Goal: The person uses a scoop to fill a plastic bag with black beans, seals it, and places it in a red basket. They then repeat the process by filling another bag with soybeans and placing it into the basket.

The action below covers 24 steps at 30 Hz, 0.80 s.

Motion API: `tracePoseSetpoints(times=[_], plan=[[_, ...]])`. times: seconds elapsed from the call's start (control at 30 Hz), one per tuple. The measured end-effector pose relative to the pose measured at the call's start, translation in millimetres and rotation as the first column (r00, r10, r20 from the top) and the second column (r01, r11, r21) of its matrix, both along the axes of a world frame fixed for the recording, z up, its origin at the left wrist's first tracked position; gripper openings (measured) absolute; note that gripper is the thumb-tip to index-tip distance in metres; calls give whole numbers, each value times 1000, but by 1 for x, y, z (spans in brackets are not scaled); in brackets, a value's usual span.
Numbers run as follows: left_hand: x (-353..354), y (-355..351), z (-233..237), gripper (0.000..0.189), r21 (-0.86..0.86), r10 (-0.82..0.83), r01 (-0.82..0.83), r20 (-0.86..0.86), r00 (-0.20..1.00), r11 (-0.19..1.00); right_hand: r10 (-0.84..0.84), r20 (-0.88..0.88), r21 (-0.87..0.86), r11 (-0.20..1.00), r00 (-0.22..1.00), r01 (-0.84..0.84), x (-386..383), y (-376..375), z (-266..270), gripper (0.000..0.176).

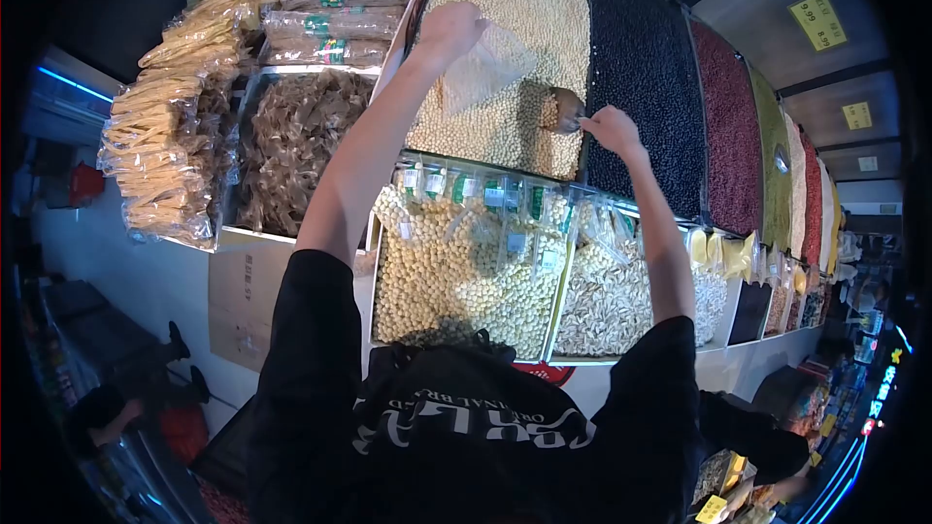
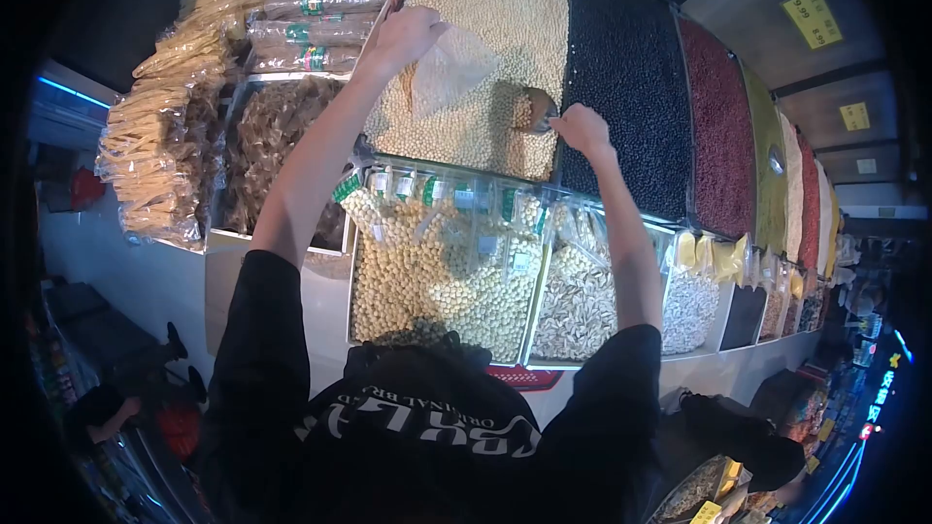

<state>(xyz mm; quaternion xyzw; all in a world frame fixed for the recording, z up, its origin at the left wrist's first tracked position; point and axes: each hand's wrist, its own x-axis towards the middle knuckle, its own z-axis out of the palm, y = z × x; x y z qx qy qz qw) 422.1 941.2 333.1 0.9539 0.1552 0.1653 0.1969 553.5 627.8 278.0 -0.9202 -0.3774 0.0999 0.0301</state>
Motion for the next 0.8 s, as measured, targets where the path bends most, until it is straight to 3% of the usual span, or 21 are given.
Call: tracePoseSetpoints(times=[0.07,0.1,0.2,0.3,0.47,0.53,0.6,0.73,0.8], plan=[[-4,0,2,29,-23,-7,7,-1,1000,1000,-135,-294,113,978,946,175,-6,-4,-26,38],[-6,0,2,30,-32,-12,11,-8,1000,999,-158,-411,287,912,898,292,-14,-13,-37,36],[-9,-1,5,32,-56,-19,17,-18,1000,998,-201,-749,288,759,632,584,-33,-37,-26,31],[-11,-3,8,31,-58,-16,15,-15,1000,998,-137,-773,367,699,619,613,-41,-59,2,27],[2,-2,-4,28,-7,-15,15,-24,1000,1000,-68,-769,403,721,635,564,-36,-77,83,24],[2,-5,-5,28,-18,-6,6,-32,999,1000,-37,-717,443,746,696,497,-37,-72,119,24],[3,-6,-4,29,-25,-2,1,-47,999,1000,6,-754,415,779,657,470,-38,-61,156,25],[3,-10,0,30,-42,9,-11,-60,998,999,-36,-721,299,884,692,358,-28,-32,201,25],[2,-12,3,30,-55,13,-16,-57,998,998,43,-726,253,945,686,209,-14,-21,213,27]])
